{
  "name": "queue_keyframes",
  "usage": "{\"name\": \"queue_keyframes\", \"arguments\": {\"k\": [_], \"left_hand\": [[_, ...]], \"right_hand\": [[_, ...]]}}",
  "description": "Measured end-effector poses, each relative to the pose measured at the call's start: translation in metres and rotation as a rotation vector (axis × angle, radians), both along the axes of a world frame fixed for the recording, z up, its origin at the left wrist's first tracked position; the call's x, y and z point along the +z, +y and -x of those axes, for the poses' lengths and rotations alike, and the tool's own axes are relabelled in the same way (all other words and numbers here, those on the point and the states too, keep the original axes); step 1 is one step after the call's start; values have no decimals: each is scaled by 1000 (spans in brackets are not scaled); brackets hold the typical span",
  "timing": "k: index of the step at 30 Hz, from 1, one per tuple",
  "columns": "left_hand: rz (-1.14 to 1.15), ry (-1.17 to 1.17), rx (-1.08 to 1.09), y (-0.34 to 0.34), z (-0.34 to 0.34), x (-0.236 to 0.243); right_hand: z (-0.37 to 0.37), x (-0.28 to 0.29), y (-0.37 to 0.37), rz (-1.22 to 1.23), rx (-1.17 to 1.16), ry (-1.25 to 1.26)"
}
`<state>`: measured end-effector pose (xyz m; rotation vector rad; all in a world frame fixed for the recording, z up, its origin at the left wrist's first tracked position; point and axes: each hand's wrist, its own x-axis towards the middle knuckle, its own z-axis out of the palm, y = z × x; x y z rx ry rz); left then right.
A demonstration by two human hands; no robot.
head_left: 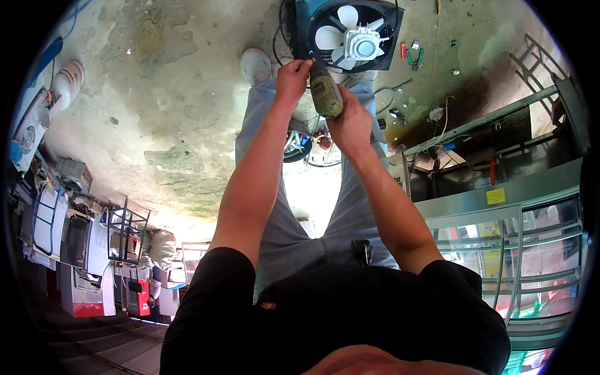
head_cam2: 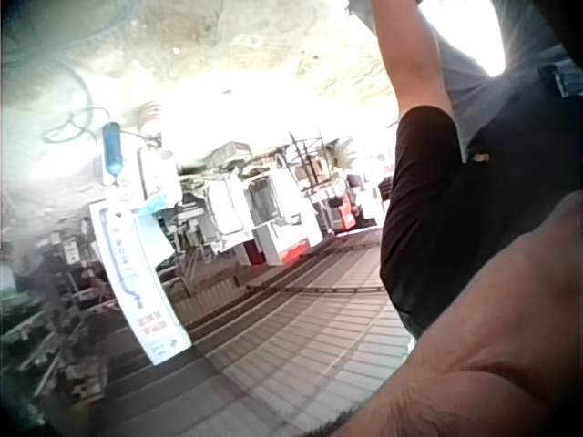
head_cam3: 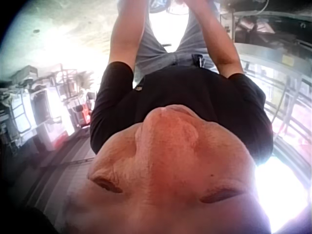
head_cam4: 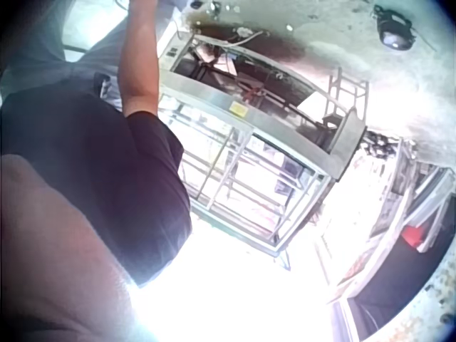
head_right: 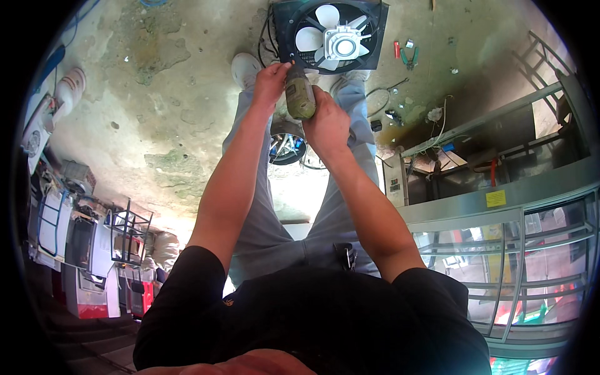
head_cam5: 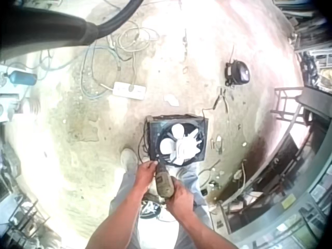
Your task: The person sorts through a container of small metal parts, then uses a power drill to remove screws from a small white fan unit. The person manipulates the fan blades and housing while working on the floor.
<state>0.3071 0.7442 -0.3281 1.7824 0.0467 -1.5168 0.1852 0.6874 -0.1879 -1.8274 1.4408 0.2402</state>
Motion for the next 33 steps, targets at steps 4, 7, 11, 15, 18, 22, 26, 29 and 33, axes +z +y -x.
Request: {"name": "queue_keyframes", "arguments": {"k": [4,7,11,15,18,22,26,29,33], "left_hand": [[-29,-36,-63,-1,-5,-1],[-17,-208,-150,14,0,-17],[-62,-582,-374,22,5,-39],[-263,-760,-574,-8,4,-25],[-387,-725,-699,-12,-1,-36],[-345,-741,-663,-9,1,-38],[-252,-771,-541,5,-5,-46],[-211,-331,-229,-1,-10,-45],[-240,13,61,-23,-9,-37]], "right_hand": [[-6,2,-9,-86,26,45],[-10,2,-15,-71,87,93],[-11,0,-25,-86,124,107],[-7,-6,-29,-113,133,114],[-9,-5,-29,-113,122,110],[-4,-4,-26,-94,107,85],[2,-1,-22,-113,91,66],[4,-1,-18,-125,93,80],[2,-1,-15,-103,101,72]]}}
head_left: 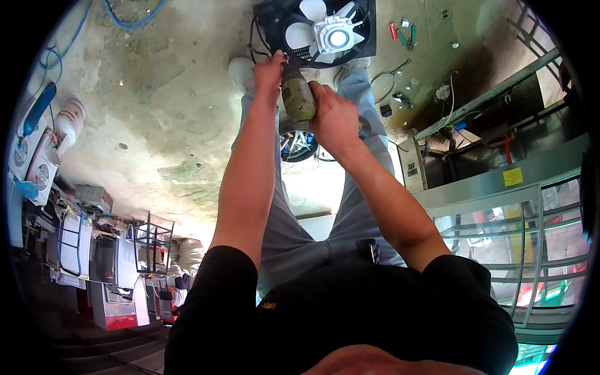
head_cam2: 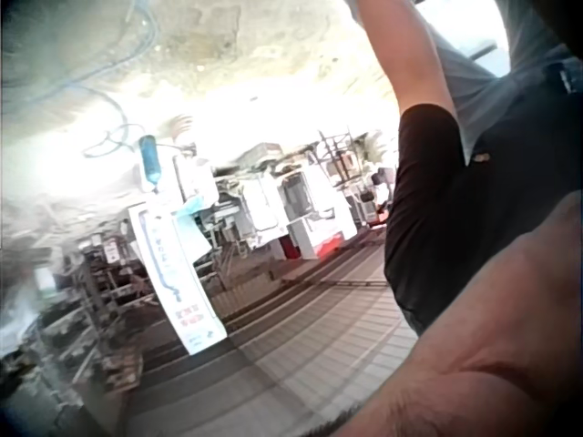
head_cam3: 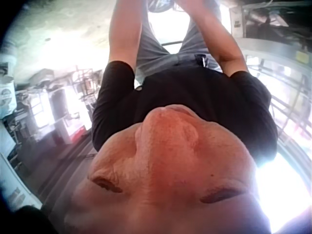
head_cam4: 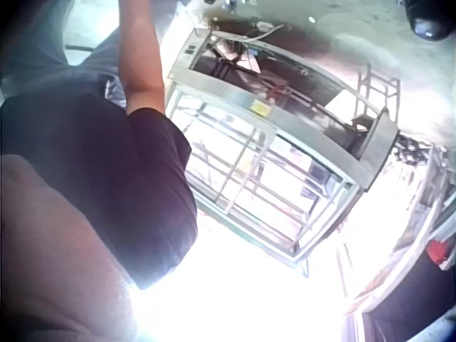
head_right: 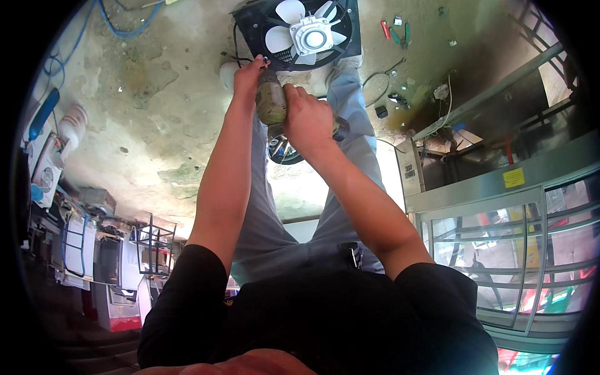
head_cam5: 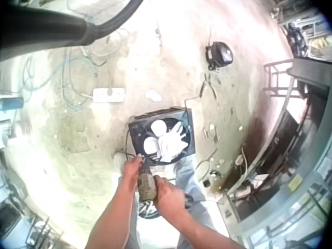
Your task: The person sorts through a container of small metal parts, then uses a power drill to remove screws from a small white fan unit. The person manipulates the fan blades and housing while working on the floor.
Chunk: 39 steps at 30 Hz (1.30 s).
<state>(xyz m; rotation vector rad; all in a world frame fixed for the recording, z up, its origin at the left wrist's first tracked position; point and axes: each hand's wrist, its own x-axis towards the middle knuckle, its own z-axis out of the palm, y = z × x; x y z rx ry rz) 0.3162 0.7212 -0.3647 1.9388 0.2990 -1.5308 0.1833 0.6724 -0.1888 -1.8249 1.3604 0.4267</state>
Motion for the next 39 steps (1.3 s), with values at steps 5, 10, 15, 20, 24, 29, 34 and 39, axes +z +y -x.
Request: {"name": "queue_keyframes", "arguments": {"k": [5,10,15,20,24,29,34,39], "left_hand": [[-40,87,92,-6,-3,-6],[-53,192,78,6,-18,-1],[-109,223,20,24,-25,61],[-129,301,-68,44,18,78],[-73,408,146,37,55,72],[115,604,503,56,69,33],[-61,650,709,32,74,49],[71,709,785,42,74,47]], "right_hand": [[4,-2,6,36,50,-19],[9,6,12,32,39,-63],[33,35,23,-29,16,-215],[77,50,35,-93,39,-159],[94,46,32,-43,60,-59],[80,27,15,65,82,-98],[66,10,9,-5,37,-89],[59,5,6,-26,43,-70]]}}
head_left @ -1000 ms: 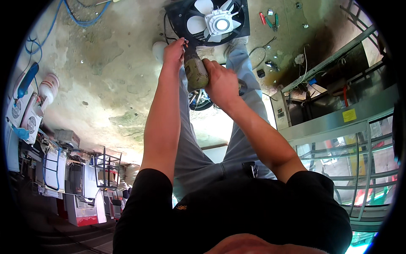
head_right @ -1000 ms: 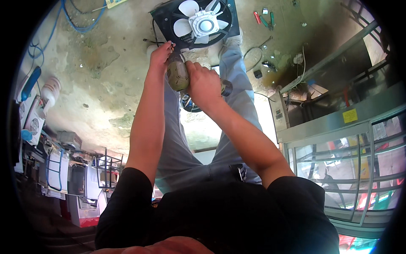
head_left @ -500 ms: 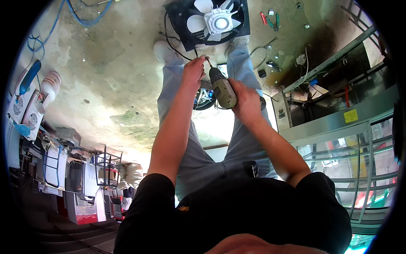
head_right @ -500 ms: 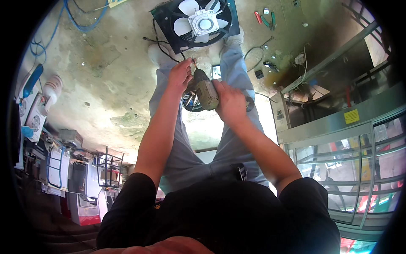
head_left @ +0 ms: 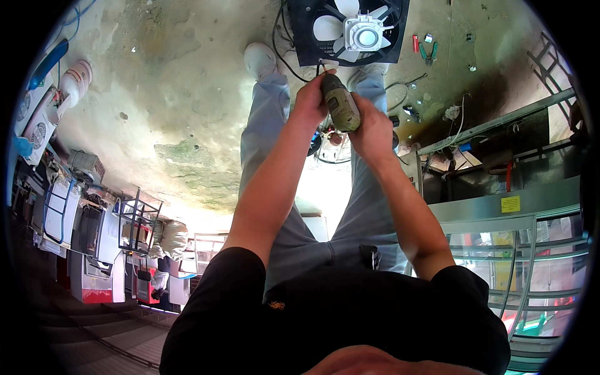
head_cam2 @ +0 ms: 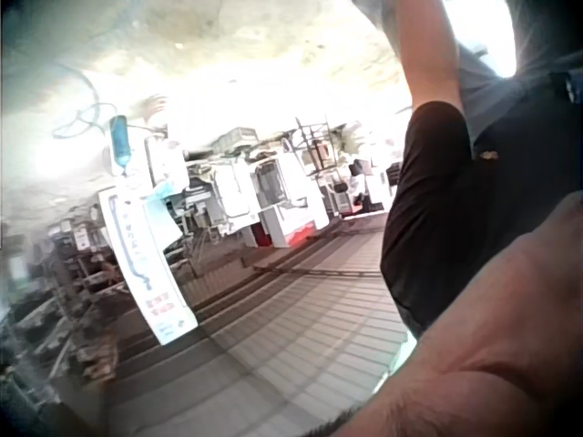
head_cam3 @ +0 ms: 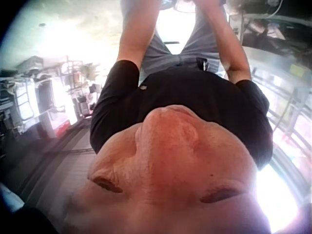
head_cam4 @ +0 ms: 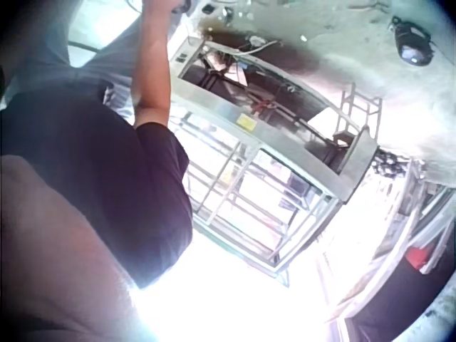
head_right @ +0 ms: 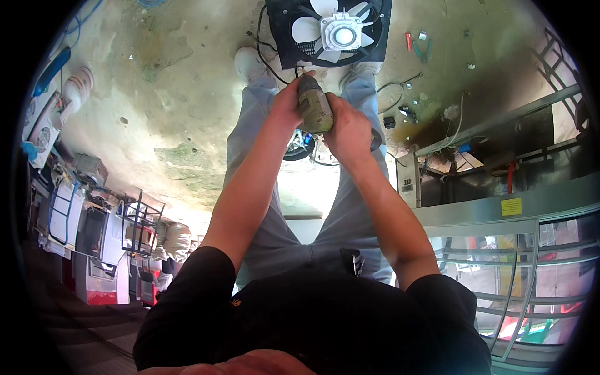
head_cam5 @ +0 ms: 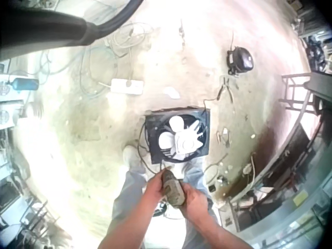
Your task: The person sorts through a container of small metal parts, then uses a power drill to remove screws from a small white fan unit. The person manipulates the fan blades and housing while working on the floor.
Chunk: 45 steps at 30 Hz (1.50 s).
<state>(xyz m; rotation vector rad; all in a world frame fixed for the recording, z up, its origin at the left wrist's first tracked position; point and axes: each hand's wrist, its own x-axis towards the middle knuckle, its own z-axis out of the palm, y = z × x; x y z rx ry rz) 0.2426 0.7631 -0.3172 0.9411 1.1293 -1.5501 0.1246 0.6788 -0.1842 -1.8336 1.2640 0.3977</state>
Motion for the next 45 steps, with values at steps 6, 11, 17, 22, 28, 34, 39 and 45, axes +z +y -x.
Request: {"name": "queue_keyframes", "arguments": {"k": [6,11,17,22,28,34,39,45], "left_hand": [[-65,-30,58,-4,2,0],[-89,-51,-62,-3,0,-4],[54,-583,-1249,8,-65,-17],[-43,-1323,-1470,-10,-67,-31],[5,-1268,-1591,-23,-61,-48],[18,-1290,-1700,-27,-61,-46],[2,-1256,-1696,-29,-60,-46],[20,-1219,-1710,-30,-63,-45]], "right_hand": [[-11,0,-5,-17,-10,7],[-14,0,-6,-30,-25,8],[-15,0,-6,-54,-22,78],[-11,-5,0,48,-18,-22],[-12,-6,3,31,-18,28],[-12,-5,5,26,32,83],[-11,-4,5,54,13,42],[-9,-2,5,55,-2,29]]}}
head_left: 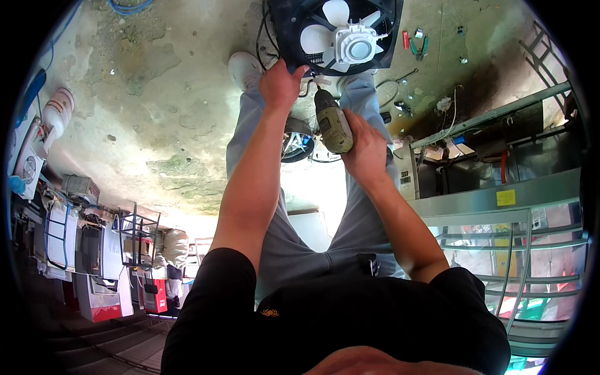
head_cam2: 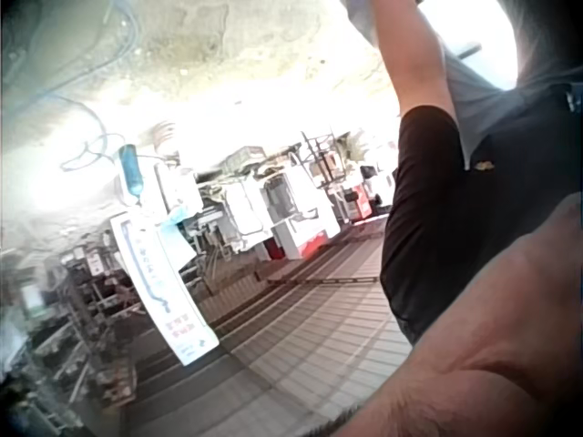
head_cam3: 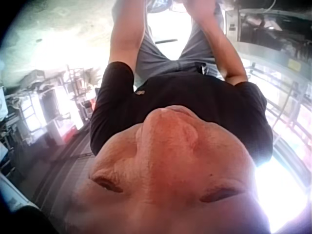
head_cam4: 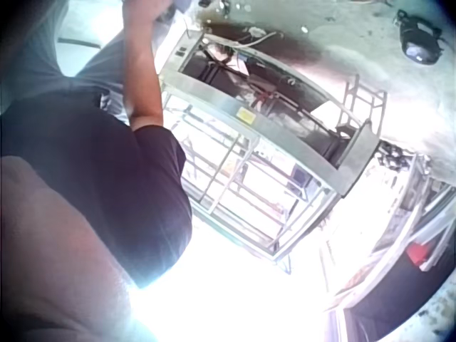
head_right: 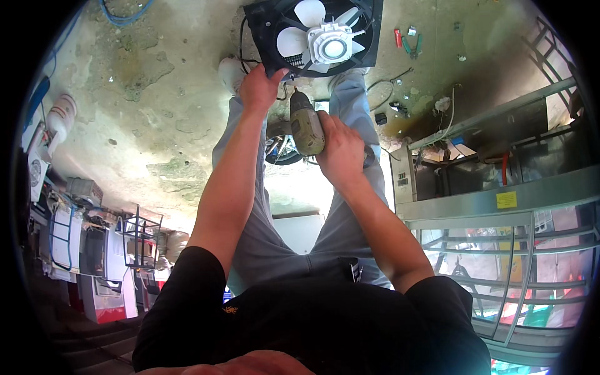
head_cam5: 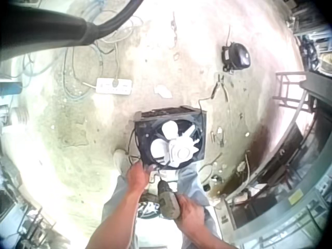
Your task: The person sorts through a container of small metal parts, then uses a power drill to remove screws from a small white fan unit. The person manipulates the fan blades and housing while working on the floor.
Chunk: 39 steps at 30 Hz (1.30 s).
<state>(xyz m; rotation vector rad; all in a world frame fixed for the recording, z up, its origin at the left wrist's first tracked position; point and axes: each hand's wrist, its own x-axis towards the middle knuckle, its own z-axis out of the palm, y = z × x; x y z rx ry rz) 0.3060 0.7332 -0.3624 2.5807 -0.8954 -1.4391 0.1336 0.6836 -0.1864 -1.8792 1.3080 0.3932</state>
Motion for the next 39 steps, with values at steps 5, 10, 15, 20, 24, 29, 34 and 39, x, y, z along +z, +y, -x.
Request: {"name": "queue_keyframes", "arguments": {"k": [5,10,15,20,24,29,34,39], "left_hand": [[-33,25,2,1,-1,-3],[-51,37,-26,1,-5,-4],[-73,31,-1,-3,-9,-5],[-38,45,-44,1,-12,-12],[30,47,-11,7,-10,-16],[100,34,10,13,-7,-19],[140,60,103,15,-5,-20],[165,42,110,19,-3,-26]], "right_hand": [[-1,-4,-2,-40,-23,29],[-1,-5,-2,-52,-37,26],[-4,-7,-7,-52,-65,-8],[-12,-5,-15,-98,-38,36],[-12,-7,-9,-59,0,58],[-14,-10,-8,-52,24,66],[-8,-16,1,-50,29,54],[-15,-14,3,-63,4,79]]}}
